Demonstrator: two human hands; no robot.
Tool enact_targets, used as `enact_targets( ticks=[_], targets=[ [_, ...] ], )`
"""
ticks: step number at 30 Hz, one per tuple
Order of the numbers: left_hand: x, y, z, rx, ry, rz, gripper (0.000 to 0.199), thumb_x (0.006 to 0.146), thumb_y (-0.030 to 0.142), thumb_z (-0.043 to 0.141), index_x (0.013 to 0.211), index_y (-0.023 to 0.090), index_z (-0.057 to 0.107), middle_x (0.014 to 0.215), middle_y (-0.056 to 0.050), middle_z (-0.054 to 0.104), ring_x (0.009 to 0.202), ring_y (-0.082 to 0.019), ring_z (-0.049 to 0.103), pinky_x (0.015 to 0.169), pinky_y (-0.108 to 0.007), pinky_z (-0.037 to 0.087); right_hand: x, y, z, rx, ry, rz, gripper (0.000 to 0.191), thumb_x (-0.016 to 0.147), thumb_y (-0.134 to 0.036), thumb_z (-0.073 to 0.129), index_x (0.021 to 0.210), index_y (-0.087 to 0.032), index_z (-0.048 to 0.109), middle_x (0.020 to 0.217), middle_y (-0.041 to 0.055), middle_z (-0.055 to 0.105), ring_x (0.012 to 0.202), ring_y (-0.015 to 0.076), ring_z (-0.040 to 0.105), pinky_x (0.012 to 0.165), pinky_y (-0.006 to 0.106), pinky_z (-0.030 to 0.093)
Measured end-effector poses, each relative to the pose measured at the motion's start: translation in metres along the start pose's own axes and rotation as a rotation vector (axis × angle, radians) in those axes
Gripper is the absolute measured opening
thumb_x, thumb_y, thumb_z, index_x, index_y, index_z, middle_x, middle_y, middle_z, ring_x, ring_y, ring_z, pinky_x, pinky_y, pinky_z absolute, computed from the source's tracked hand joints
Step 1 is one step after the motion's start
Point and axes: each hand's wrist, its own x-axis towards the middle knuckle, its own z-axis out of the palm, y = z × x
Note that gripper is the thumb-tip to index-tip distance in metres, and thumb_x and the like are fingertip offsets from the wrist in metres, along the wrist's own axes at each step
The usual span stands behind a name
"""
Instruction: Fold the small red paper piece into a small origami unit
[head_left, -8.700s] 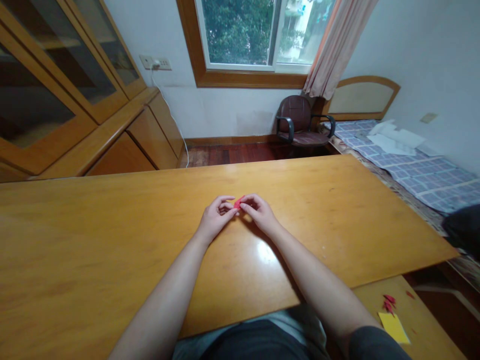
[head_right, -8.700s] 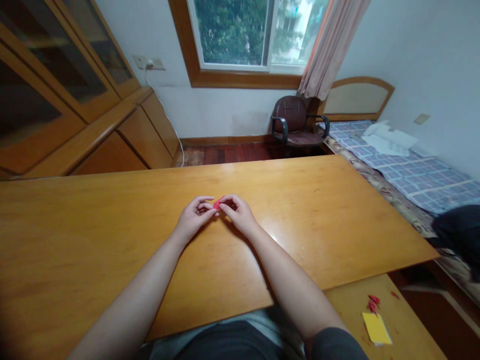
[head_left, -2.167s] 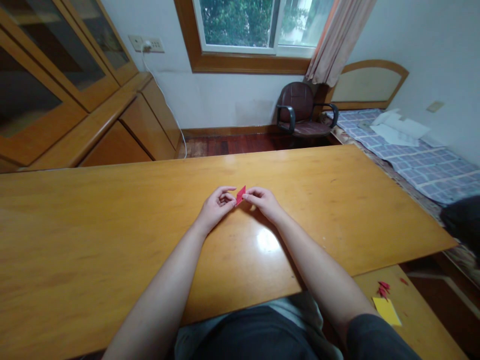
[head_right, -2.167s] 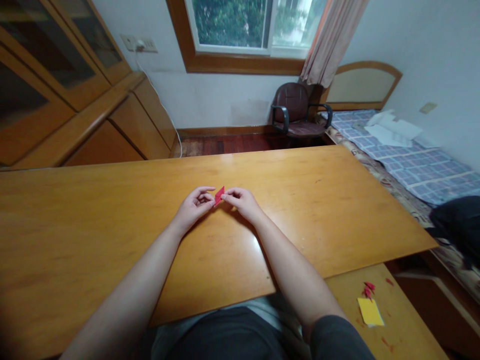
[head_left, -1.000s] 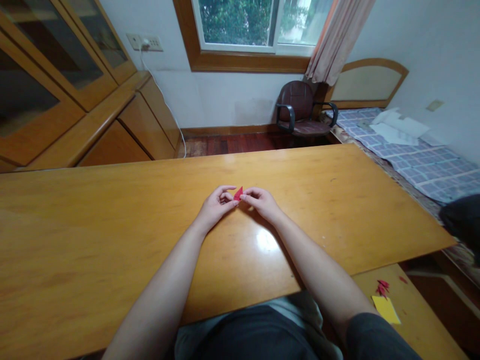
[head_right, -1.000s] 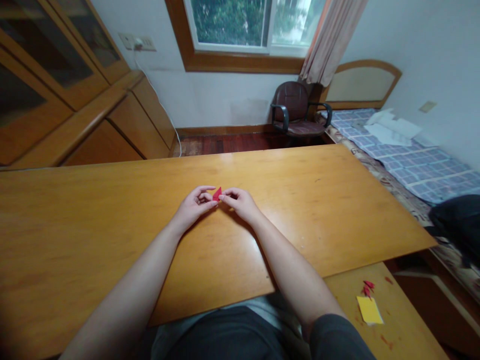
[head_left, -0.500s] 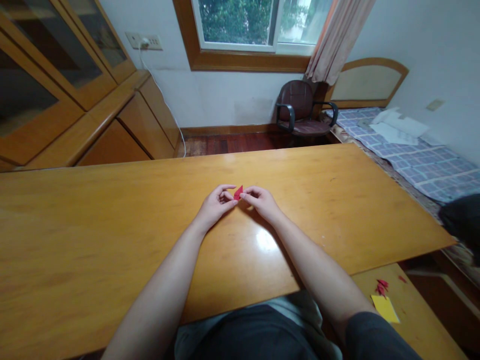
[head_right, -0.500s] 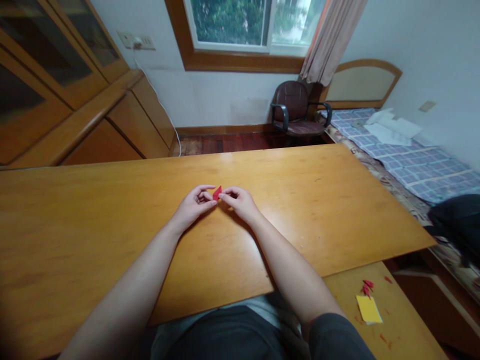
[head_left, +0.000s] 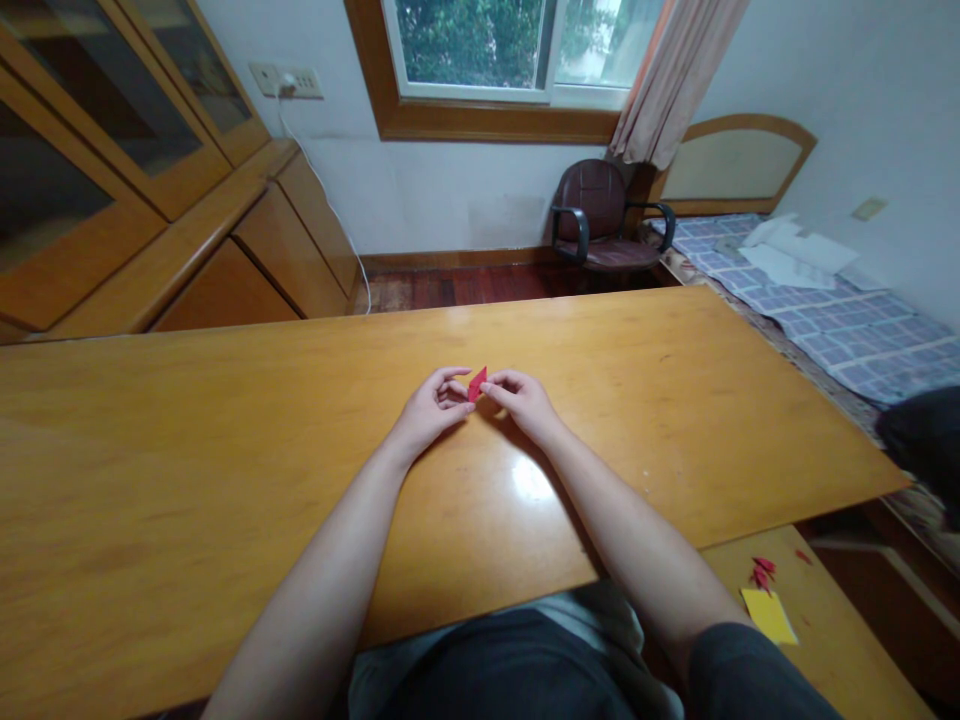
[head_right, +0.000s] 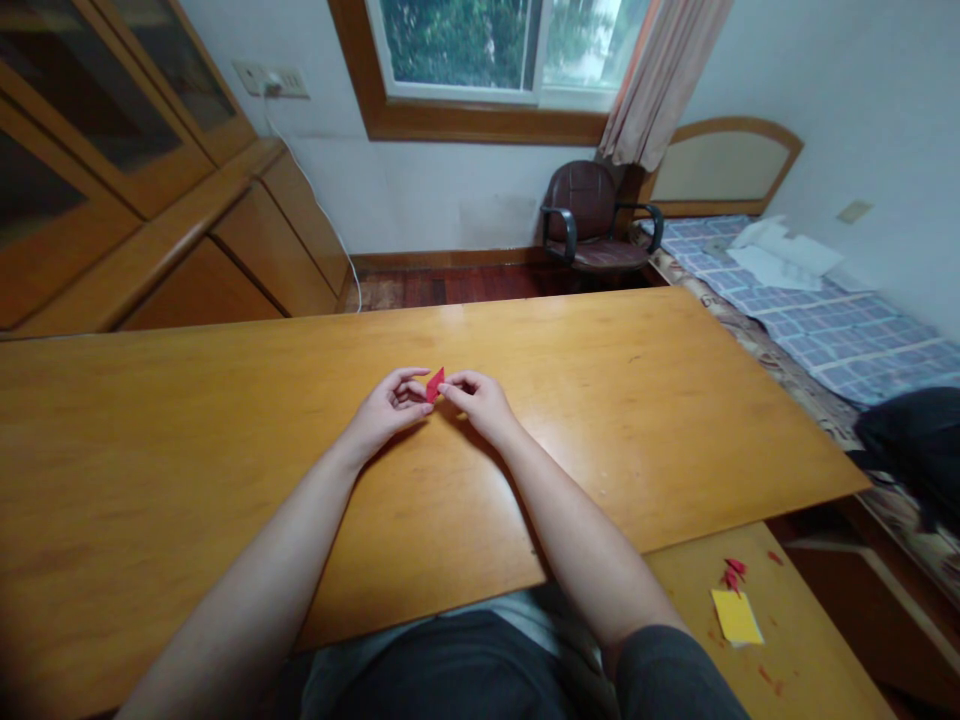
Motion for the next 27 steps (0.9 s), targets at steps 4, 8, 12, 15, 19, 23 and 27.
enact_targets(
  ticks=[4,8,12,15,19,23,27],
  targets=[
    [0.0000,0.0029,0.0005,0.139,-0.012,-0.012,0.034,0.071,0.037,0.078,0.097,0.017,0.068,0.092,-0.004,0.069,0.082,-0.017,0.063,0.077,-0.029,0.049,0.0001,-0.0019,0.0007,-0.001,-0.017,0.010,0.030,0.071,-0.045,0.074,0.079,-0.016,0.069,0.072,0.0004,0.065,0.064,0.0115,0.052,0.064,0.025,0.041],
    [-0.0019,0.0062,0.0011,0.277,-0.019,0.016,0.028,0.077,0.044,0.072,0.084,0.017,0.071,0.081,-0.002,0.069,0.076,-0.017,0.061,0.073,-0.028,0.046,-0.0006,-0.0038,0.0011,-0.035,-0.054,0.015,0.028,0.070,-0.043,0.075,0.078,-0.016,0.070,0.073,0.0008,0.067,0.066,0.0118,0.054,0.066,0.026,0.042],
    [-0.0028,0.0074,0.0015,0.275,-0.022,-0.009,0.028,0.076,0.045,0.073,0.079,0.017,0.070,0.076,-0.001,0.068,0.073,-0.017,0.059,0.071,-0.027,0.044,-0.0007,-0.0017,0.0000,-0.040,-0.066,0.005,0.030,0.071,-0.044,0.075,0.079,-0.016,0.071,0.075,0.0019,0.069,0.069,0.0131,0.057,0.068,0.027,0.043],
    [-0.0024,0.0050,0.0006,0.261,-0.027,-0.034,0.029,0.075,0.046,0.074,0.078,0.017,0.069,0.074,0.000,0.066,0.071,-0.016,0.058,0.070,-0.027,0.043,-0.0004,0.0003,-0.0007,-0.028,-0.067,0.010,0.028,0.071,-0.043,0.075,0.080,-0.017,0.071,0.076,0.0021,0.070,0.070,0.0133,0.057,0.070,0.027,0.044],
    [-0.0013,0.0009,-0.0009,0.258,-0.037,-0.057,0.030,0.075,0.046,0.074,0.078,0.017,0.067,0.073,0.000,0.064,0.070,-0.015,0.056,0.068,-0.027,0.041,-0.0007,-0.0006,-0.0001,-0.001,-0.054,0.029,0.025,0.070,-0.040,0.075,0.077,-0.016,0.070,0.074,0.0011,0.068,0.066,0.0118,0.056,0.069,0.026,0.042],
    [-0.0012,0.0020,-0.0004,0.257,-0.027,-0.059,0.029,0.074,0.045,0.074,0.074,0.018,0.066,0.069,0.002,0.062,0.066,-0.015,0.055,0.066,-0.026,0.039,-0.0014,-0.0038,0.0009,0.007,-0.038,0.048,0.026,0.068,-0.040,0.076,0.075,-0.016,0.069,0.071,0.0003,0.067,0.065,0.0116,0.054,0.067,0.026,0.041],
    [-0.0023,0.0075,0.0008,0.250,-0.029,-0.061,0.030,0.075,0.047,0.073,0.072,0.018,0.066,0.068,0.001,0.062,0.065,-0.015,0.054,0.065,-0.027,0.040,-0.0014,-0.0052,0.0009,0.024,-0.016,0.051,0.026,0.068,-0.041,0.075,0.074,-0.016,0.068,0.068,-0.0004,0.064,0.062,0.0112,0.052,0.064,0.026,0.040]
  ],
)
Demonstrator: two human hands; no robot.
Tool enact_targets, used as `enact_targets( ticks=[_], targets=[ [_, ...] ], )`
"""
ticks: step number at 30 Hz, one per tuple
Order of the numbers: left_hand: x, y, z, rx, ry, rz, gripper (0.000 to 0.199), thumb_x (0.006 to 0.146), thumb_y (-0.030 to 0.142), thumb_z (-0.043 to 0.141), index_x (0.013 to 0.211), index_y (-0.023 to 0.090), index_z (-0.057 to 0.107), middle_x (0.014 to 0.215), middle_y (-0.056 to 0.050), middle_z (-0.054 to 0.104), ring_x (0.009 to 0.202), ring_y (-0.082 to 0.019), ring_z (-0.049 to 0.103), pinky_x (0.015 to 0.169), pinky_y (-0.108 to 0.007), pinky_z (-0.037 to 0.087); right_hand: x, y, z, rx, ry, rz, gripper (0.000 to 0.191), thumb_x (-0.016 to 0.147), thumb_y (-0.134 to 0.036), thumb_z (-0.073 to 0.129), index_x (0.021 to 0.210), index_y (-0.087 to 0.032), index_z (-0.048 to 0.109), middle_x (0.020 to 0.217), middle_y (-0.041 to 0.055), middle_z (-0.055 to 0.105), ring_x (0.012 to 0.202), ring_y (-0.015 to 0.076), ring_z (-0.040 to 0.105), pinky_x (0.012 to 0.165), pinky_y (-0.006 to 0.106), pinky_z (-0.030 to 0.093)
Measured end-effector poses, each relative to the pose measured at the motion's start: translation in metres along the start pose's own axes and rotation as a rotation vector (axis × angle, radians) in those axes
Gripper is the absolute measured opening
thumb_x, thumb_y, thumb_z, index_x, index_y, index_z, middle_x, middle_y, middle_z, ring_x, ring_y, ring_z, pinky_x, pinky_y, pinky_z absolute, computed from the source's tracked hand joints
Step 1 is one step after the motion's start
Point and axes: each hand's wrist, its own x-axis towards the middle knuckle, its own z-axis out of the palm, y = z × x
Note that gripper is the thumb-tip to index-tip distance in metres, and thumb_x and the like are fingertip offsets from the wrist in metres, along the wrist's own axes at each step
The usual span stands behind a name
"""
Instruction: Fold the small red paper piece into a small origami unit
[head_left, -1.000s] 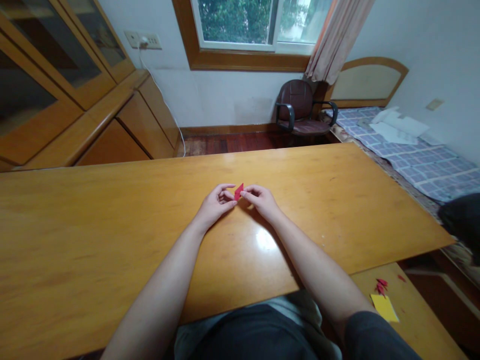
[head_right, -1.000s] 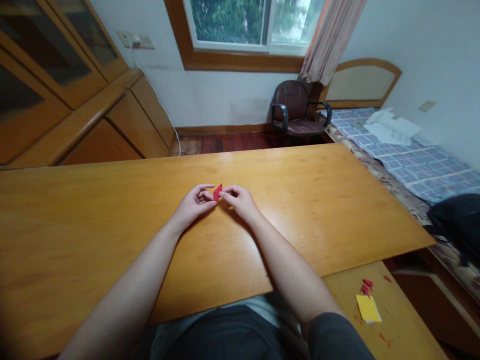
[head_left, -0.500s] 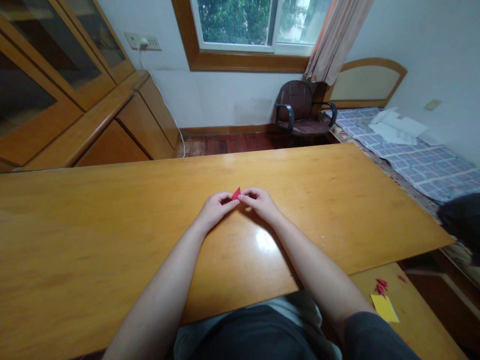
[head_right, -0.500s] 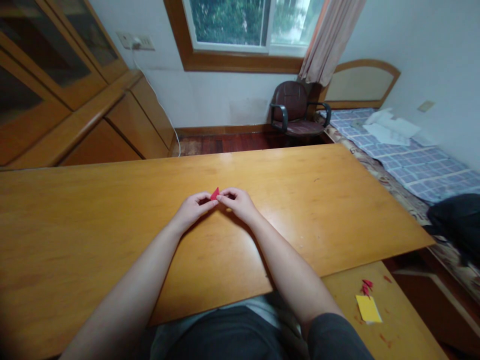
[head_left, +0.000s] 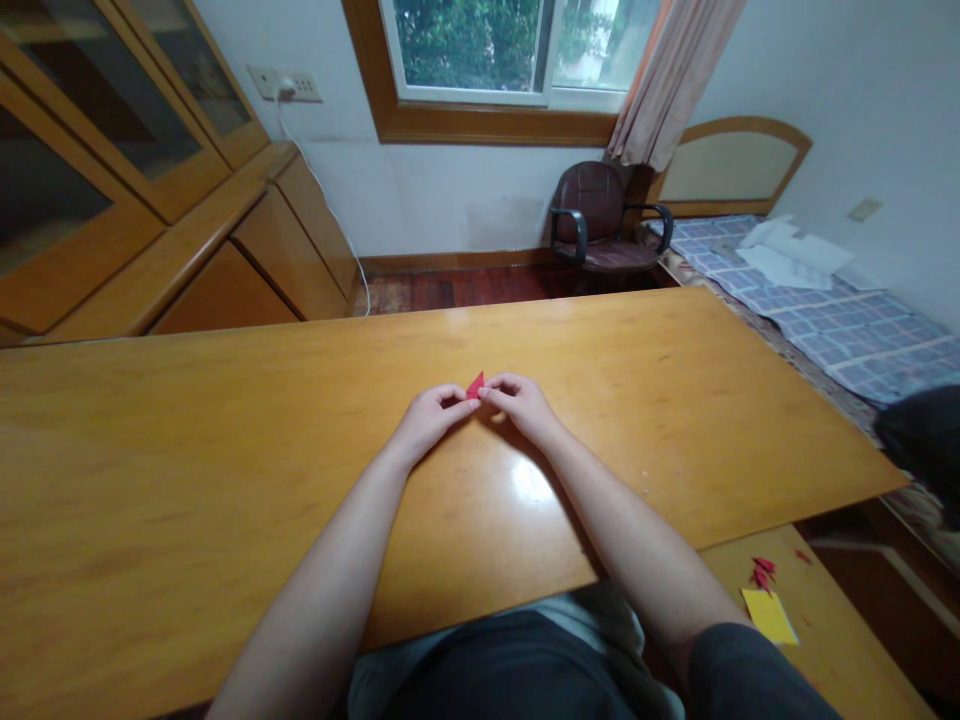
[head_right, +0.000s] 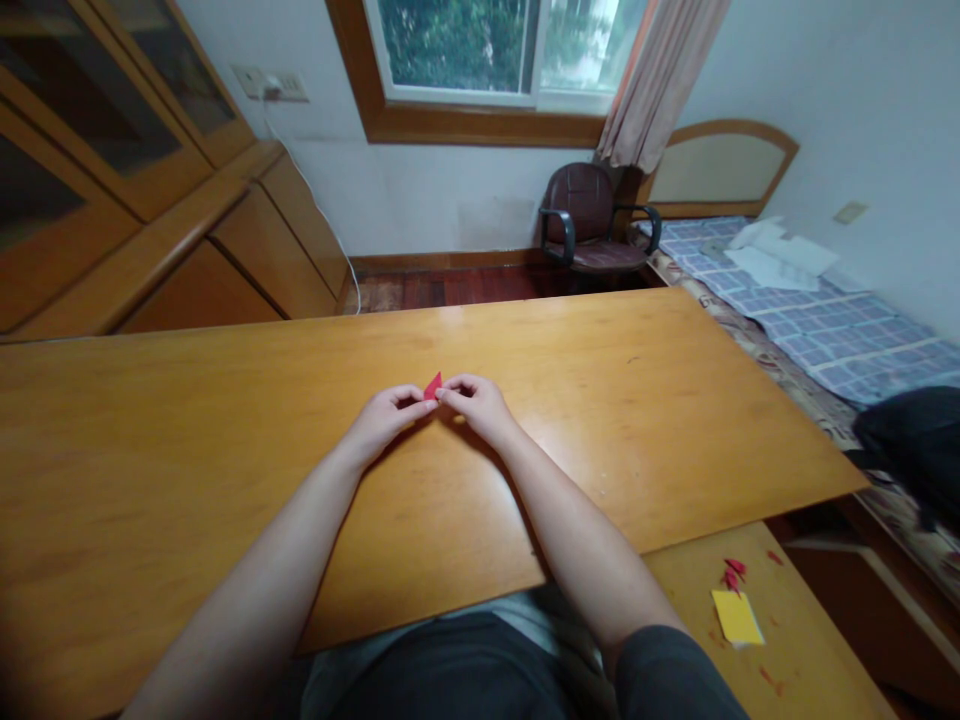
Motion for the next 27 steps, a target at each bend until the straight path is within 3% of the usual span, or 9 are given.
enact_targets(
  ticks=[7,27],
  targets=[
    [-0.0016,0.0047,-0.0008,-0.086,-0.051,-0.007,0.031,0.078,0.046,0.069,0.072,0.016,0.068,0.071,-0.003,0.066,0.070,-0.016,0.057,0.073,-0.029,0.043,0.0014,0.0000,-0.0008,-0.001,-0.011,-0.002,0.028,0.069,-0.043,0.074,0.074,-0.017,0.066,0.068,-0.0003,0.063,0.062,0.0114,0.051,0.061,0.026,0.039],
    [-0.0033,-0.0003,-0.0024,-0.157,-0.094,-0.101,0.033,0.075,0.047,0.075,0.076,0.015,0.068,0.067,0.000,0.061,0.062,-0.012,0.051,0.062,-0.025,0.036,0.0005,-0.0013,-0.0022,0.024,-0.068,0.011,0.025,0.069,-0.038,0.076,0.073,-0.015,0.068,0.069,-0.0004,0.066,0.063,0.0103,0.053,0.066,0.025,0.041]
  ],
)
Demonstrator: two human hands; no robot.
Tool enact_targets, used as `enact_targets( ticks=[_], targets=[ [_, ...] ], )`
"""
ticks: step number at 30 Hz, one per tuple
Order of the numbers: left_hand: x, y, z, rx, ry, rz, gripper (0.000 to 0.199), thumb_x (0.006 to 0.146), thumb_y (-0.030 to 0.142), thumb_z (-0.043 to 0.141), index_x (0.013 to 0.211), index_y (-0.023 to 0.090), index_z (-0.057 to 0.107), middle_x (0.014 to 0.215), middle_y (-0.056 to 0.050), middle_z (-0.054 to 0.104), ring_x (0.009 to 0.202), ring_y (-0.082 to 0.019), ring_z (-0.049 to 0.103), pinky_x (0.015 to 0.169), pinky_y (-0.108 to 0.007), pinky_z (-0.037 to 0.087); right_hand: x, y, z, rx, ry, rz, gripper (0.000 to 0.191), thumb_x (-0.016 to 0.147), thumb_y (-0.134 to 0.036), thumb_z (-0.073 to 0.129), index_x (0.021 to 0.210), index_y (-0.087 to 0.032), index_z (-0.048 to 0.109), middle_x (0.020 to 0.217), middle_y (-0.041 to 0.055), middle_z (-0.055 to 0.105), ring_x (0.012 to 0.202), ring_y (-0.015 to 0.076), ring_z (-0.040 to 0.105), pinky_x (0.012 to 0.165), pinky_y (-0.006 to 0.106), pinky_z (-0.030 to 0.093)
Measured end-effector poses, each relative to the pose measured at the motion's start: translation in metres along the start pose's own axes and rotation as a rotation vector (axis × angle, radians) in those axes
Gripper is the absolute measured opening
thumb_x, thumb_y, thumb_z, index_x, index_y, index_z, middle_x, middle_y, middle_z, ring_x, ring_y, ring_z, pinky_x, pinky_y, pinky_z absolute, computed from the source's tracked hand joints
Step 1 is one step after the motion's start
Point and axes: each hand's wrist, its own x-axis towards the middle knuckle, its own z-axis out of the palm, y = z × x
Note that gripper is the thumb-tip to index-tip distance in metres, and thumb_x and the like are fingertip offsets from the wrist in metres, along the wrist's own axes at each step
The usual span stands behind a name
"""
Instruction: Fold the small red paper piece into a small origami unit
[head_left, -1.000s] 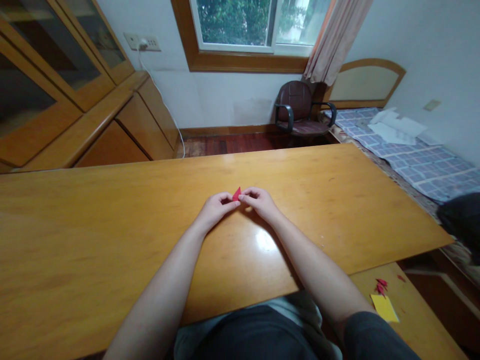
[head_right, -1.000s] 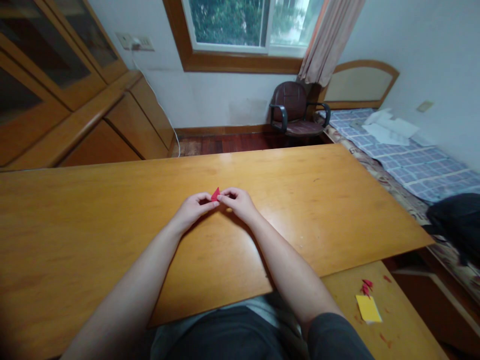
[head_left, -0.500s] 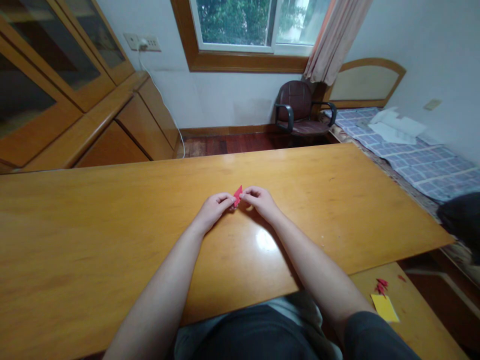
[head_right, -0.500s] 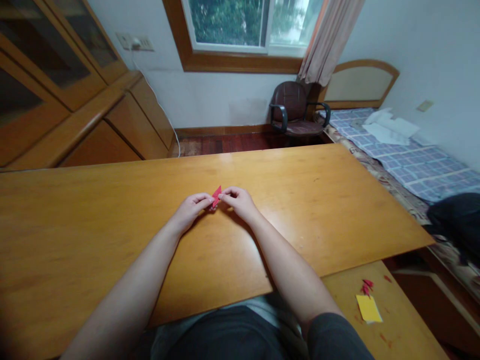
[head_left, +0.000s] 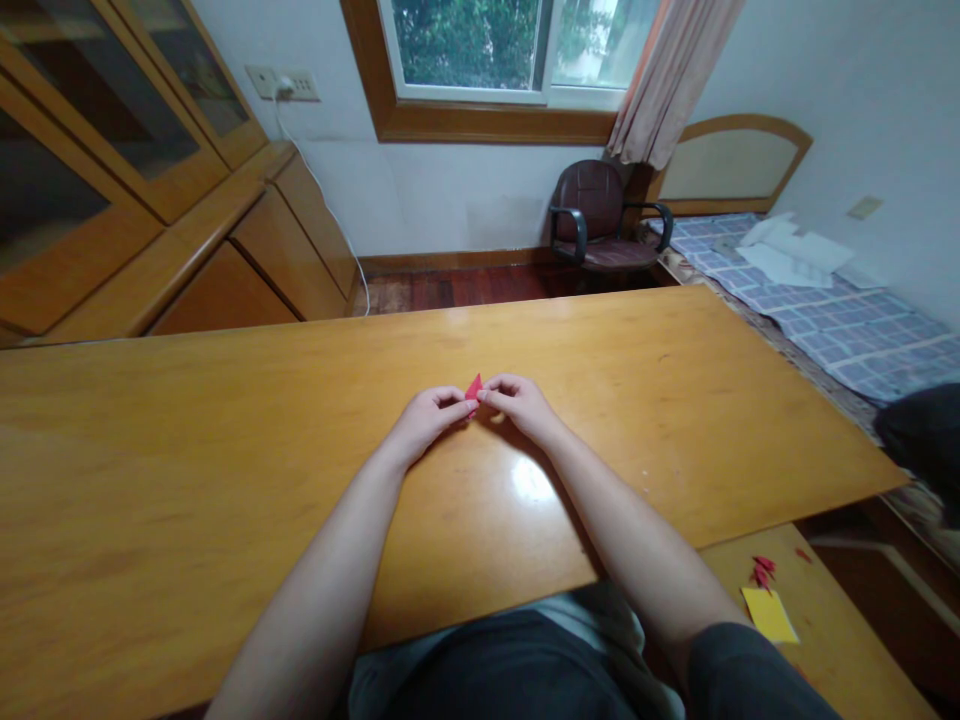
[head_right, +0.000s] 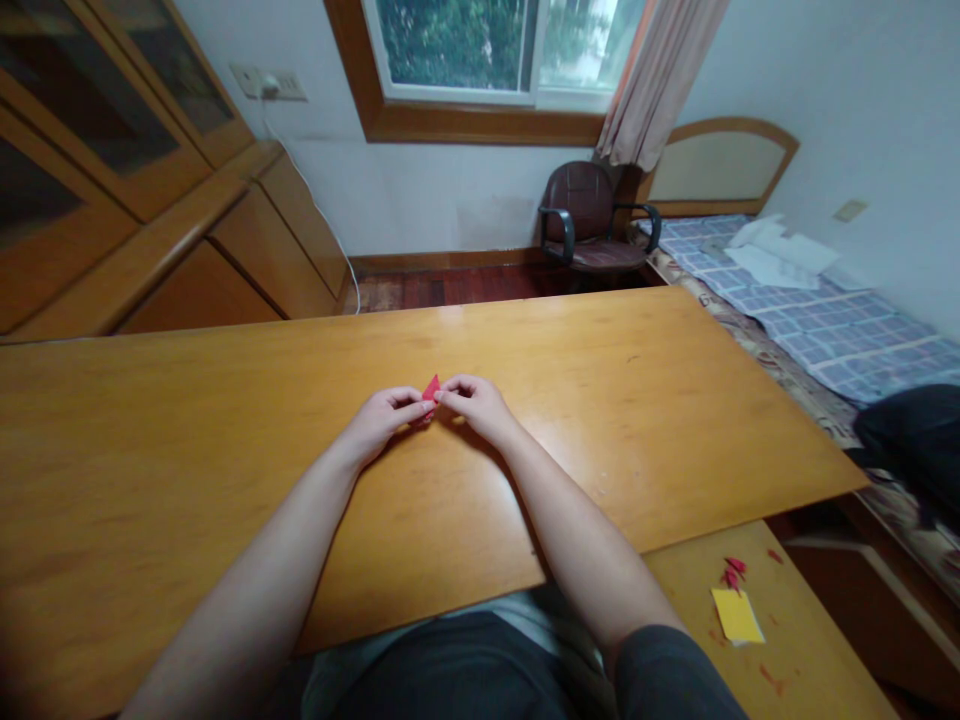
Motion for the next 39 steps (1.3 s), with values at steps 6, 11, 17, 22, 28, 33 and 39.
enact_targets(
  ticks=[6,11,17,22,28,33,39],
  targets=[
    [0.001,0.000,0.000,-0.009,-0.016,-0.023,0.032,0.071,0.044,0.079,0.079,0.014,0.070,0.069,-0.001,0.063,0.061,-0.012,0.053,0.061,-0.025,0.037,-0.001,-0.001,0.000,-0.008,0.003,0.006,0.025,0.068,-0.038,0.076,0.073,-0.015,0.068,0.067,-0.0006,0.065,0.063,0.0107,0.052,0.066,0.025,0.042],
    [0.000,0.003,0.002,-0.065,-0.027,-0.061,0.032,0.070,0.043,0.080,0.081,0.014,0.071,0.069,-0.001,0.063,0.061,-0.012,0.053,0.061,-0.025,0.037,-0.001,-0.003,-0.001,0.009,-0.001,0.016,0.026,0.068,-0.040,0.076,0.073,-0.016,0.069,0.066,-0.0003,0.065,0.063,0.0114,0.053,0.065,0.025,0.042],
    [-0.004,0.010,0.003,-0.152,-0.099,-0.077,0.031,0.071,0.041,0.079,0.078,0.012,0.072,0.069,-0.003,0.064,0.063,-0.012,0.054,0.064,-0.025,0.039,-0.003,-0.004,0.001,0.048,-0.047,0.025,0.028,0.069,-0.042,0.076,0.074,-0.015,0.069,0.066,0.0002,0.064,0.062,0.0113,0.052,0.063,0.025,0.040],
    [-0.004,0.009,0.002,-0.169,-0.106,-0.082,0.030,0.070,0.040,0.080,0.078,0.012,0.072,0.069,-0.004,0.064,0.063,-0.012,0.054,0.064,-0.026,0.041,-0.003,-0.004,0.002,0.054,-0.055,0.032,0.028,0.069,-0.042,0.075,0.074,-0.015,0.069,0.064,-0.0002,0.064,0.060,0.0105,0.051,0.061,0.025,0.038],
    [-0.003,0.009,0.002,-0.155,-0.090,-0.079,0.029,0.071,0.039,0.080,0.075,0.012,0.072,0.067,-0.003,0.063,0.061,-0.012,0.053,0.063,-0.026,0.041,-0.002,-0.003,0.003,0.058,-0.036,0.034,0.028,0.068,-0.042,0.076,0.074,-0.015,0.069,0.063,-0.0004,0.064,0.059,0.0104,0.051,0.059,0.024,0.039],
    [-0.002,0.009,0.003,-0.142,-0.070,-0.081,0.029,0.069,0.039,0.080,0.074,0.012,0.071,0.067,-0.003,0.064,0.061,-0.012,0.054,0.062,-0.025,0.040,-0.002,-0.002,0.004,0.054,-0.015,0.032,0.027,0.069,-0.041,0.075,0.073,-0.015,0.069,0.064,-0.0002,0.065,0.059,0.0106,0.053,0.059,0.024,0.040],
    [-0.002,0.008,0.004,-0.135,-0.052,-0.089,0.029,0.068,0.039,0.081,0.071,0.012,0.070,0.066,-0.004,0.065,0.059,-0.012,0.054,0.061,-0.026,0.040,-0.002,-0.003,0.005,0.045,0.007,0.033,0.028,0.068,-0.043,0.075,0.072,-0.015,0.069,0.063,-0.0002,0.065,0.059,0.0107,0.053,0.059,0.024,0.041]
  ],
)
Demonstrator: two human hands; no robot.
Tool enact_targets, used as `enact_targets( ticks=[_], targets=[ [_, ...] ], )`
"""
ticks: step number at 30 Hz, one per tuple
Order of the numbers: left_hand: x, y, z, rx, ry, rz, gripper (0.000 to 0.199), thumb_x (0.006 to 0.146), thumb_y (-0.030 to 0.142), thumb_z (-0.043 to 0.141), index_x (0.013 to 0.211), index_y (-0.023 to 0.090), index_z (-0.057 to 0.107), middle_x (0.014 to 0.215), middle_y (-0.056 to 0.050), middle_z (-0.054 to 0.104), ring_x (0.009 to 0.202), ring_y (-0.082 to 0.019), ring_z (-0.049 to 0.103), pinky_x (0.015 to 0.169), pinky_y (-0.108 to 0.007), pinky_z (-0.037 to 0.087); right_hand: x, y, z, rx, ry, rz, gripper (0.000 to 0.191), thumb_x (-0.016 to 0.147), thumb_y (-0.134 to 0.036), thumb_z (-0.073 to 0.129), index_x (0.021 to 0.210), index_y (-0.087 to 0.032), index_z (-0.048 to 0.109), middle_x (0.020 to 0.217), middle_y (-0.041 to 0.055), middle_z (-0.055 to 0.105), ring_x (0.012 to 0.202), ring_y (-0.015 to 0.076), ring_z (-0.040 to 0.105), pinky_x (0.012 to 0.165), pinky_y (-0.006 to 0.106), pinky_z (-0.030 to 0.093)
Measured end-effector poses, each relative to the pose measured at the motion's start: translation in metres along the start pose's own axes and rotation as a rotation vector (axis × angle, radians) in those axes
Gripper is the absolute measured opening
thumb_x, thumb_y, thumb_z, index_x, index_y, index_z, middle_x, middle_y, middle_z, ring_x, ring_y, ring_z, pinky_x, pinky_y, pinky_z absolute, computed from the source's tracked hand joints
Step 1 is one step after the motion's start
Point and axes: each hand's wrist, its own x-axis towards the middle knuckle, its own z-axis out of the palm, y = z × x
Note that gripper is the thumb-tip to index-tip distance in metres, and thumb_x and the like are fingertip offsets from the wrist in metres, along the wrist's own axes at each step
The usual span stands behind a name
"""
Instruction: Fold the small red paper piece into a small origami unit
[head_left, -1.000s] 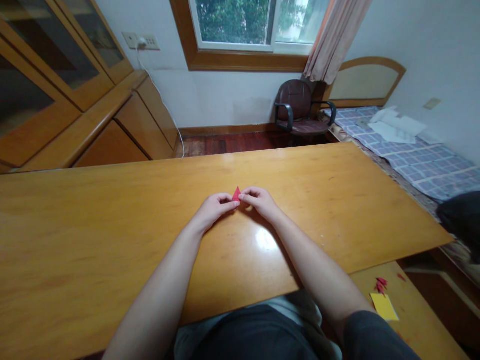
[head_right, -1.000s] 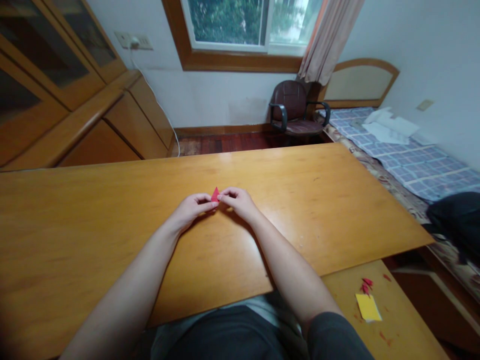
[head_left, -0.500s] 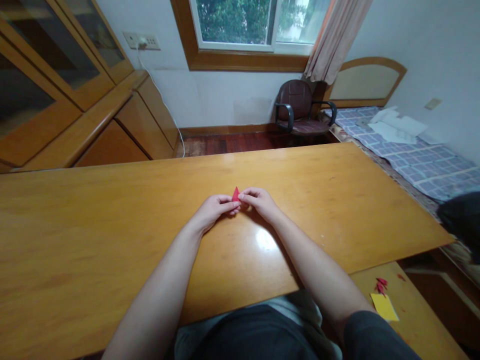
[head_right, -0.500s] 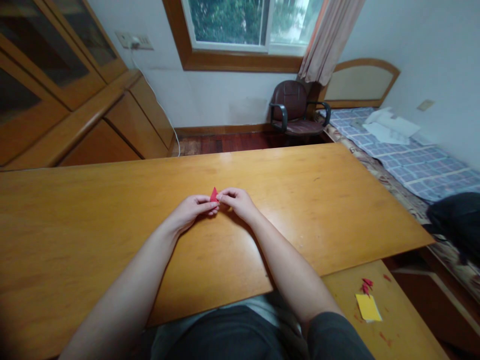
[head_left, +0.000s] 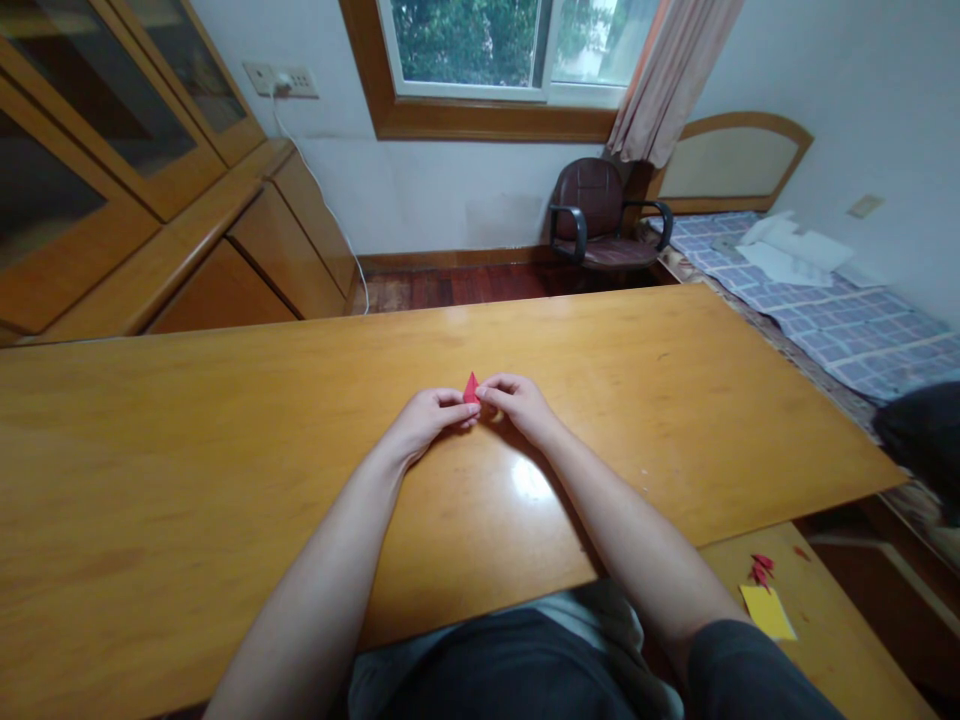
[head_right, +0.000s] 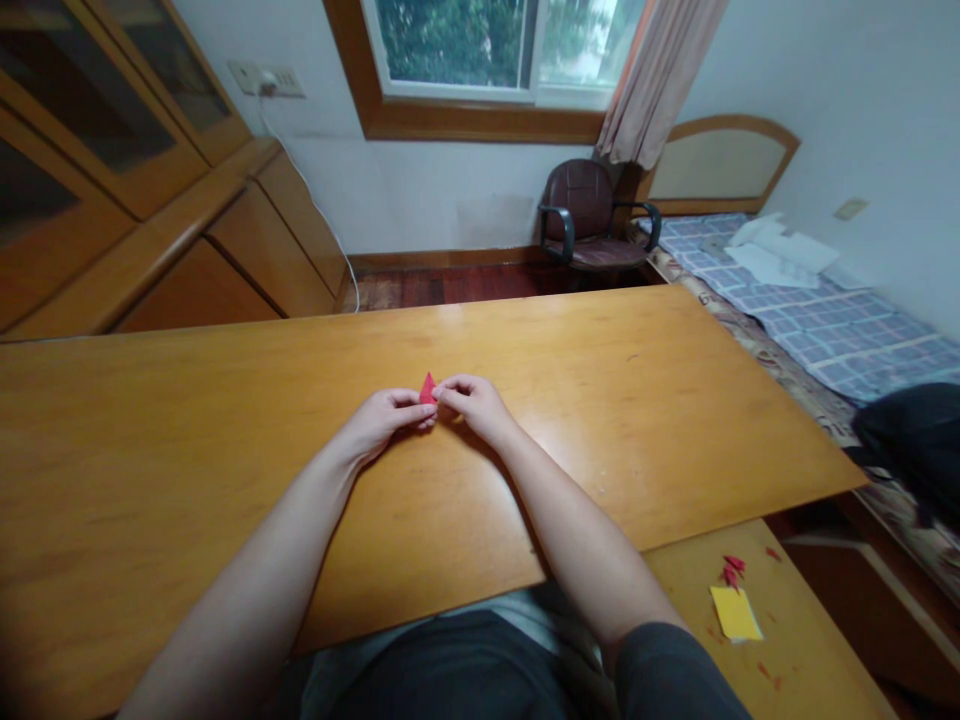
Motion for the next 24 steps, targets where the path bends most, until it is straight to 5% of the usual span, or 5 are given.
enact_targets(
  ticks=[24],
  targets=[
    [0.0002,-0.0001,0.0067,0.027,0.119,-0.004,0.034,0.060,0.036,0.085,0.068,0.016,0.059,0.058,0.001,0.062,0.052,-0.010,0.052,0.052,-0.023,0.033,-0.0005,0.0033,-0.0007,-0.039,0.076,-0.074,0.027,0.072,-0.043,0.074,0.076,-0.017,0.069,0.068,-0.0007,0.064,0.064,0.0115,0.053,0.066,0.026,0.042]
  ],
)
